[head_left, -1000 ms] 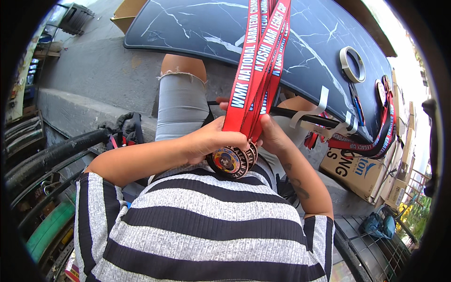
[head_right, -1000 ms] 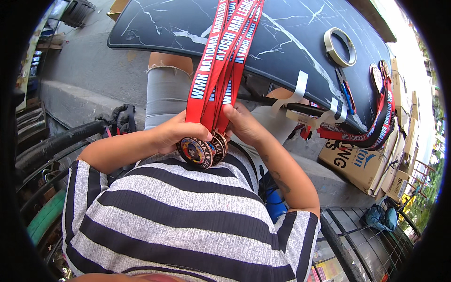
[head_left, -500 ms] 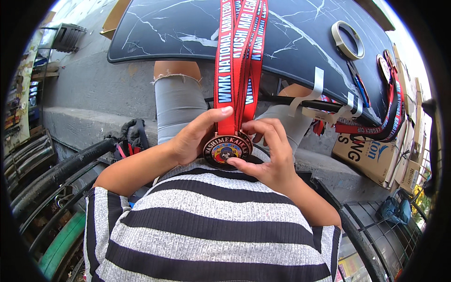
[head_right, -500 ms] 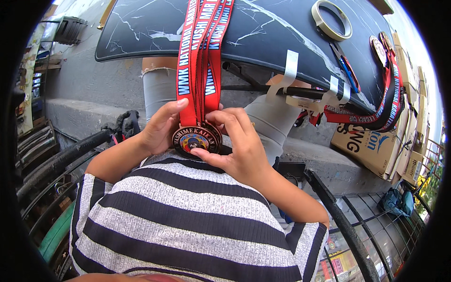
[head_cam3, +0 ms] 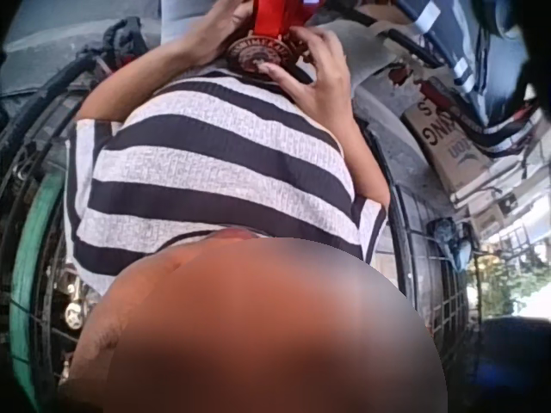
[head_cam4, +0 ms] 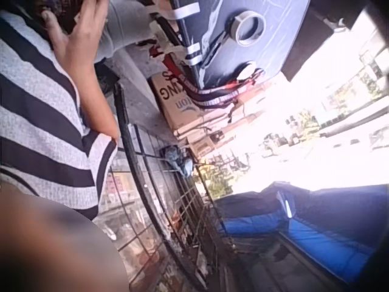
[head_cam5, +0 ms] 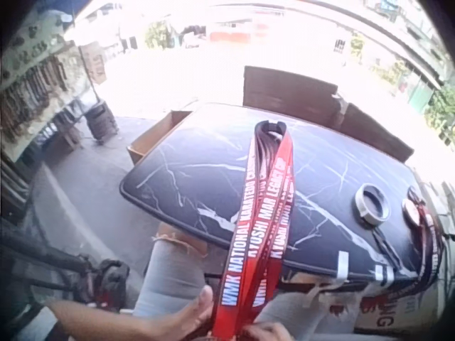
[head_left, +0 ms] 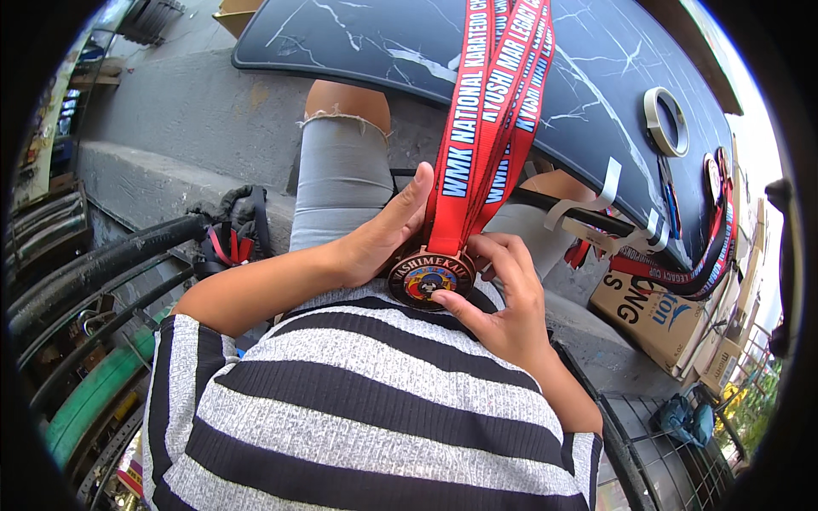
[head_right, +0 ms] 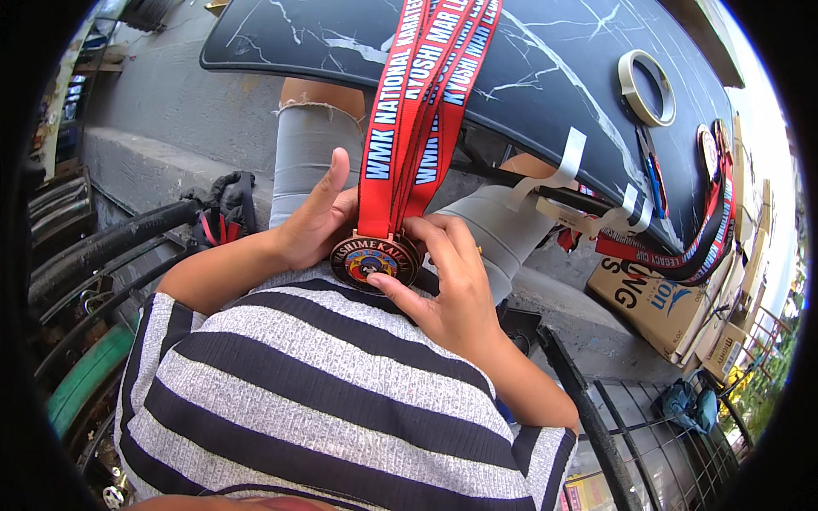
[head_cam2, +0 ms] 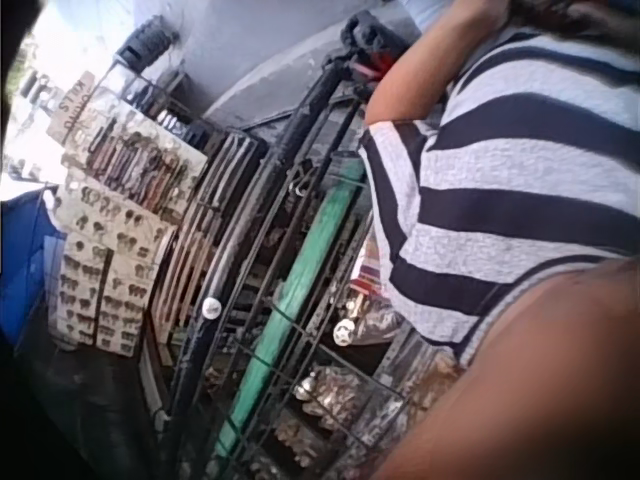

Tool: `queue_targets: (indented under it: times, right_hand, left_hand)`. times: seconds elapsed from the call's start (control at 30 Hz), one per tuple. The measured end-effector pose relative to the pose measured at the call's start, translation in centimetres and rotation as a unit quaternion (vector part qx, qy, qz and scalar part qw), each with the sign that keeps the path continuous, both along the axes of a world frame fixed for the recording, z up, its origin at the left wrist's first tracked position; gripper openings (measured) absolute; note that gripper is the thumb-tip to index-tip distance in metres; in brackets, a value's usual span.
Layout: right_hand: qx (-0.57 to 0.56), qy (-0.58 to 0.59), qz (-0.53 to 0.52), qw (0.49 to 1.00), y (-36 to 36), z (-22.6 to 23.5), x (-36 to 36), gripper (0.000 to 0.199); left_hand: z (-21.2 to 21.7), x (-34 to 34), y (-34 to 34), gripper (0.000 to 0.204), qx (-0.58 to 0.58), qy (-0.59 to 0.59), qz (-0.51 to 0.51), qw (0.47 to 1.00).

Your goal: The person sits on the ground and assembles medals by attaching red ribbons to metal medallions. They use clear tape to secure the ribbon ends and repeatedly adjust the ribbon loops and medallion position. The person handles multiple medals and ribbons, stacking them on a nearby surface as they work.

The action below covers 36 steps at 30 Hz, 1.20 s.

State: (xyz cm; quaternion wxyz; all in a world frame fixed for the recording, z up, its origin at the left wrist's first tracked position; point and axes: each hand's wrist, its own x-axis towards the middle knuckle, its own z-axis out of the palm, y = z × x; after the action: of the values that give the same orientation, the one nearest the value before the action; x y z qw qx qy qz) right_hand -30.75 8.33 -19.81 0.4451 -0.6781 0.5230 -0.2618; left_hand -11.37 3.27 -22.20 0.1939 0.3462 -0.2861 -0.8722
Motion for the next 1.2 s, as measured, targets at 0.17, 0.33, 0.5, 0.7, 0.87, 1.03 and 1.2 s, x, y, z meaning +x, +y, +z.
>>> queue_targets:
  times: [0.17,0.33,0.5,0.7,0.87,1.03,1.2]
  right_hand:
    - [-0.008,0.006,0.015,1.000,0.0,0.5,0.3,0.053]
    - [0.145,-0.124,-0.014,0.982,0.2,0.0,0.3,0.048]
    - [0.210,-0.267,-0.074,0.938,-0.4,-0.3,-0.1,0.044]
    - [0.275,-0.294,-0.148,0.903,-0.3,0.6,-0.5,0.078]
    - [0.291,-0.263,-0.153,0.907,-0.2,0.0,-0.8,0.082]
    - [0.329,-0.315,-0.159,0.876,-0.2,-0.2,-1.8,0.078]
    - [0.334,-0.398,-0.171,0.837,-0.2,0.3,-3.1,0.091]
  left_hand:
    - [-0.2,0.2,-0.1,0.112,-0.008,0.014,0.014,1.000]
    - [-0.5,0.3,-0.2,0.112,-0.016,0.033,-0.009,0.999]
    - [-0.8,-0.1,0.1,0.111,0.004,0.026,0.025,0.999]
    - [-1.0,0.2,0.4,0.096,-0.004,0.049,0.021,0.999]
    - [-0.9,-0.2,0.9,0.065,0.017,0.076,0.077,0.994]
    - [-1.3,0.0,0.5,0.059,0.029,0.105,0.056,0.993]
    - [-1.1,0.2,0.7,0.058,0.055,0.107,0.066,0.991]
